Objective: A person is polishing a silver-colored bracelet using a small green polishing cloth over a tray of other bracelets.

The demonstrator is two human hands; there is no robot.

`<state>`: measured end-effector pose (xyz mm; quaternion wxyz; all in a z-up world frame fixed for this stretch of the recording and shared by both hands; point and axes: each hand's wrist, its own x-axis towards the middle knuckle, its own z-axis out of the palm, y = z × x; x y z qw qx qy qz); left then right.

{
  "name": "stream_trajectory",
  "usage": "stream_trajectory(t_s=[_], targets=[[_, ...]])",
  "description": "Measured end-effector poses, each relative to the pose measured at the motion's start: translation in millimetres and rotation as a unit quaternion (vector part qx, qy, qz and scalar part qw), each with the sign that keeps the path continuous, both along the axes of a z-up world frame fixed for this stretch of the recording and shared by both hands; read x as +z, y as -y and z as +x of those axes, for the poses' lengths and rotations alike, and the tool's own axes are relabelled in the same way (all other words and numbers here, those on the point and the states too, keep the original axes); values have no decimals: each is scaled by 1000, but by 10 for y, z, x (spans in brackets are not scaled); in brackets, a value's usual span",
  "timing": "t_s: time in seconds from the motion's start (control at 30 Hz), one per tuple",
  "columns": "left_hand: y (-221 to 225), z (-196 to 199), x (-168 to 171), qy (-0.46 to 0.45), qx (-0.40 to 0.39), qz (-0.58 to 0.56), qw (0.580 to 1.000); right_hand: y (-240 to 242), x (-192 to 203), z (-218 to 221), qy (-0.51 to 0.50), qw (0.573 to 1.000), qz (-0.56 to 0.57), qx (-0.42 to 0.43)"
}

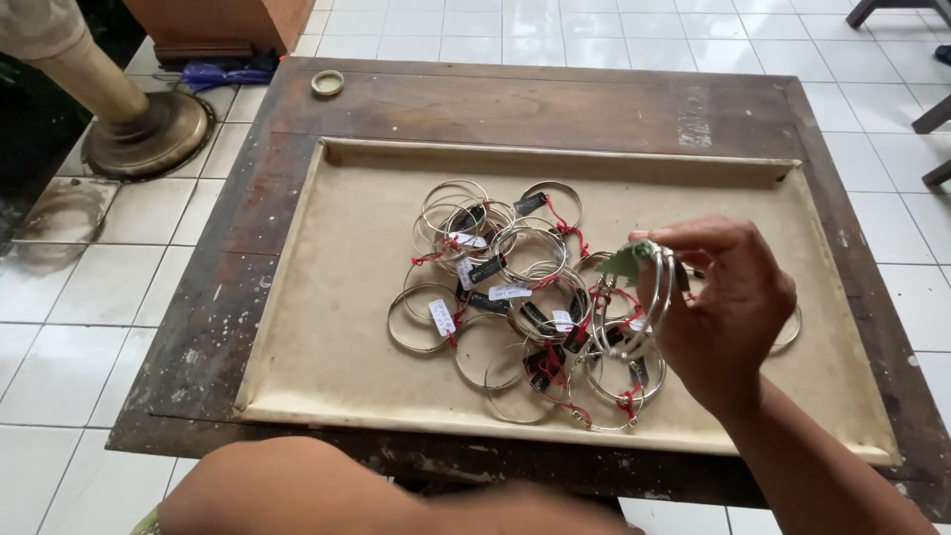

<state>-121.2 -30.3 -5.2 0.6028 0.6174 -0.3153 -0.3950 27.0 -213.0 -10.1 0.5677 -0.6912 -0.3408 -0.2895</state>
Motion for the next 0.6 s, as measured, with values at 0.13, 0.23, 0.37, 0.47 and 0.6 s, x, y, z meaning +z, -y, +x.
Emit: stream_trajectory(t_s=[0.13, 0.23, 0.37, 0.47, 0.6], targets=[[-169, 452, 681, 473, 358, -120, 796, 12, 15, 36, -132, 990, 54, -4], [-160, 859, 339, 348, 385, -74, 852, -56, 82, 30, -149, 986, 18, -65], [-224, 1025, 230, 210, 288, -138, 924, -77, 89, 37, -95, 989, -88, -72], [-237, 1037, 150, 165, 282, -169, 930, -104, 97, 35, -91, 987, -110, -67], [-176, 967, 162, 115, 343, -170, 917, -126, 171, -3, -5, 987, -145, -63]])
